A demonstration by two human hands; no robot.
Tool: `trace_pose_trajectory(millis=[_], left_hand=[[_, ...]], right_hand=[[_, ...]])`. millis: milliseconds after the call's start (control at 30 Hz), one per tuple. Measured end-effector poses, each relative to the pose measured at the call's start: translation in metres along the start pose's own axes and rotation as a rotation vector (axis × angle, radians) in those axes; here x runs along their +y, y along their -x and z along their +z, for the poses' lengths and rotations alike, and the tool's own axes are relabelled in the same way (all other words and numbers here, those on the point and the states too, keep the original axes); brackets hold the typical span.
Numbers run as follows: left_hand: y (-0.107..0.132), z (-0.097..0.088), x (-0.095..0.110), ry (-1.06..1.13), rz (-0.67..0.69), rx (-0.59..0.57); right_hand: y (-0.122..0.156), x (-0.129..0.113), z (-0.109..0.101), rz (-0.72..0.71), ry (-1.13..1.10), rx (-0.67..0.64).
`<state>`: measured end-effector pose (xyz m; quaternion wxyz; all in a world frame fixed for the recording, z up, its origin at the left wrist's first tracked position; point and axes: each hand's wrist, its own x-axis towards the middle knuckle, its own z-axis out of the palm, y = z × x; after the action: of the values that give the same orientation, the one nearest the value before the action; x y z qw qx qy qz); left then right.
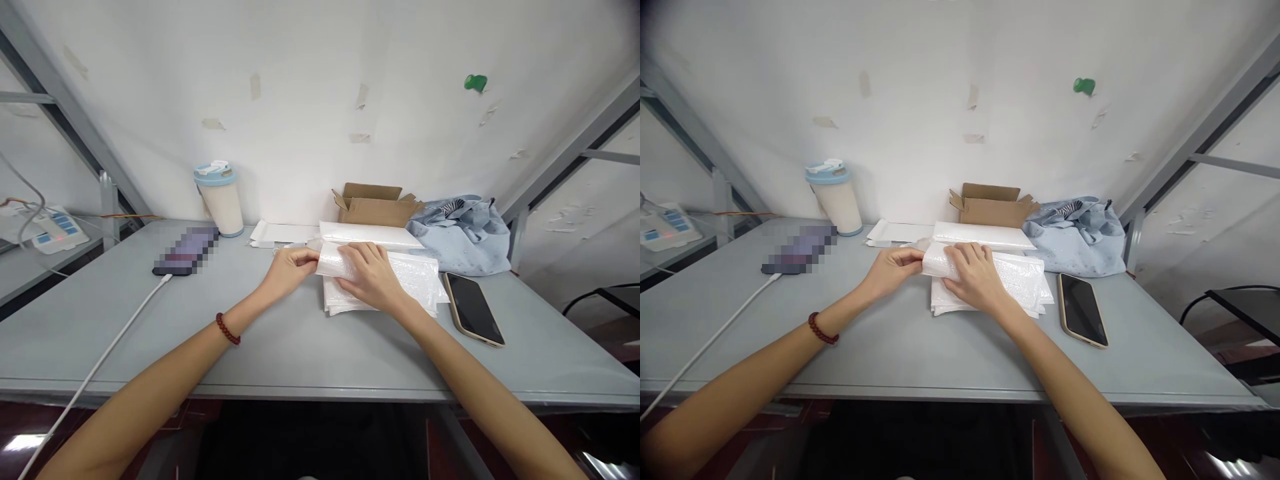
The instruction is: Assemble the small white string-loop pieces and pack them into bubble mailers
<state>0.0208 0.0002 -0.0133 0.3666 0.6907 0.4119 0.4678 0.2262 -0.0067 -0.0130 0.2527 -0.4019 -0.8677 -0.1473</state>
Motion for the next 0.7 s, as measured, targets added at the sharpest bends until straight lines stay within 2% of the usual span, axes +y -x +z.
trace_pose_trajectory(millis=[100, 167, 200, 300, 367, 433, 533, 633, 700], left_hand=[[-0.011, -0.02, -0.009, -0.091, -0.01, 0.059], [-0.019, -0.043, -0.024, -0.323, -0.008, 0.189], [-0.022, -0.055, -0.033, -0.492, -0.025, 0.218], [-0.027, -0.087, -0.064, -0.909, -0.117, 0.179], [-0.029, -0.1, -0.08, -1.016, -0.175, 0.089], [-0.03, -0.105, -0.087, -1.042, -0.185, 0.036], [-0.031, -0.107, -0.084, -1.026, -0.188, 0.004], [-0.031, -0.106, -0.068, -0.912, -0.181, 0.008], [-0.029, -0.103, -0.051, -0.741, -0.159, 0.033]], right_hand=[[0.0, 0.0, 0.0, 0.003, -0.005, 0.006], [0.0, -0.001, -0.001, 0.003, -0.007, 0.009], [0.0, -0.001, -0.001, 0.001, -0.006, 0.011], [0.0, -0.001, -0.001, -0.006, -0.001, 0.024], [-0.001, -0.001, -0.001, -0.007, 0.0, 0.031], [-0.001, -0.001, -0.001, -0.003, -0.002, 0.03], [-0.001, -0.001, 0.0, 0.007, -0.006, 0.02], [-0.001, -0.002, -0.001, 0.012, -0.008, 0.015], [-0.001, -0.002, -0.001, 0.013, -0.008, 0.008]])
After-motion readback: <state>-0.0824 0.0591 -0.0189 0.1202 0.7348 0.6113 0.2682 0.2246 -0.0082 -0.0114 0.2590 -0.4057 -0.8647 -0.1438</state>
